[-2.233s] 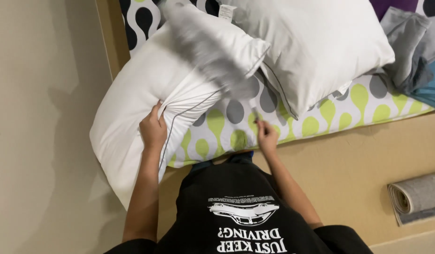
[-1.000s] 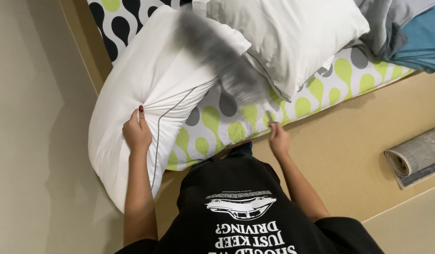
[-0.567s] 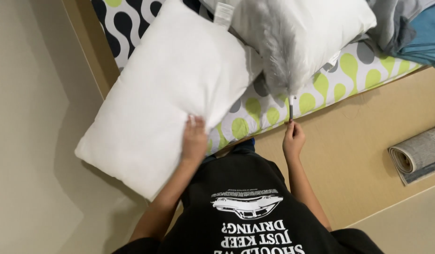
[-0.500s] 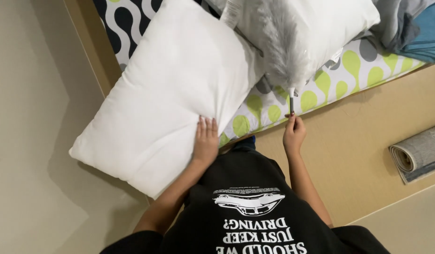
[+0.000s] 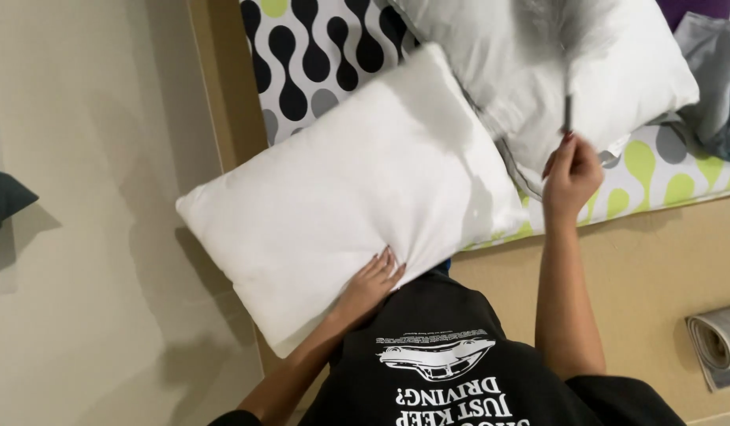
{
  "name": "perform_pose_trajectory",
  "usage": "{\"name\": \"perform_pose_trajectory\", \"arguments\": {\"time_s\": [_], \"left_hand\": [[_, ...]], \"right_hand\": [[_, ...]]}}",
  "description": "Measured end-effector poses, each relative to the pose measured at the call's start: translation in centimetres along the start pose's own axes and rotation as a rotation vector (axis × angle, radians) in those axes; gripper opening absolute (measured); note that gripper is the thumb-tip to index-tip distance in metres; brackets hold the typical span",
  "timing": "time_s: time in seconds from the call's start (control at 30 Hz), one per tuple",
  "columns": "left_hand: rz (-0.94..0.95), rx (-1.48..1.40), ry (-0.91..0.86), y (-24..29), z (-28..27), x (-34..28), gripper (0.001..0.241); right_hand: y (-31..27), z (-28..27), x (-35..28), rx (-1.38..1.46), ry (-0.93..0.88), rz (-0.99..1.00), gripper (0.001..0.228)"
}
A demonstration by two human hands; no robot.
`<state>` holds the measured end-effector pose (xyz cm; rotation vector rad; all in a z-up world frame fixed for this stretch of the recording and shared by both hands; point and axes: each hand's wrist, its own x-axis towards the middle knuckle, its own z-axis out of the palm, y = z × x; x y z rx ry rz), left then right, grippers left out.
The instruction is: Dusting and arranging pillows on a bed.
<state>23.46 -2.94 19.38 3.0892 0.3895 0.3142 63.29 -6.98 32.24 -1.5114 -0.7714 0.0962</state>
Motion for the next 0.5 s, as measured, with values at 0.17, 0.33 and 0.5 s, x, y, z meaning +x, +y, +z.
{"name": "perform_pose_trajectory", "arguments": {"time_s": [0.17, 0.33, 0.5], "left_hand": [[-0.071, -0.352, -0.17, -0.4, -0.5, 0.1, 0.045], [-0.177, -0.328, -0.277, -0.5, -2.3, 1.3, 0.049], [-0.36, -0.53, -0.221, 0.1, -2.7, 0.8, 0.049]], "right_hand": [[-0.8, 2.4, 6.2, -0.113, -0.06, -0.258, 0.024], [4.0, 5.1, 7.2, -0.452, -0.098, -0.302, 0.025], [17.8, 5.3, 1.1, -0.661, -0.41, 0.148, 0.041]]}}
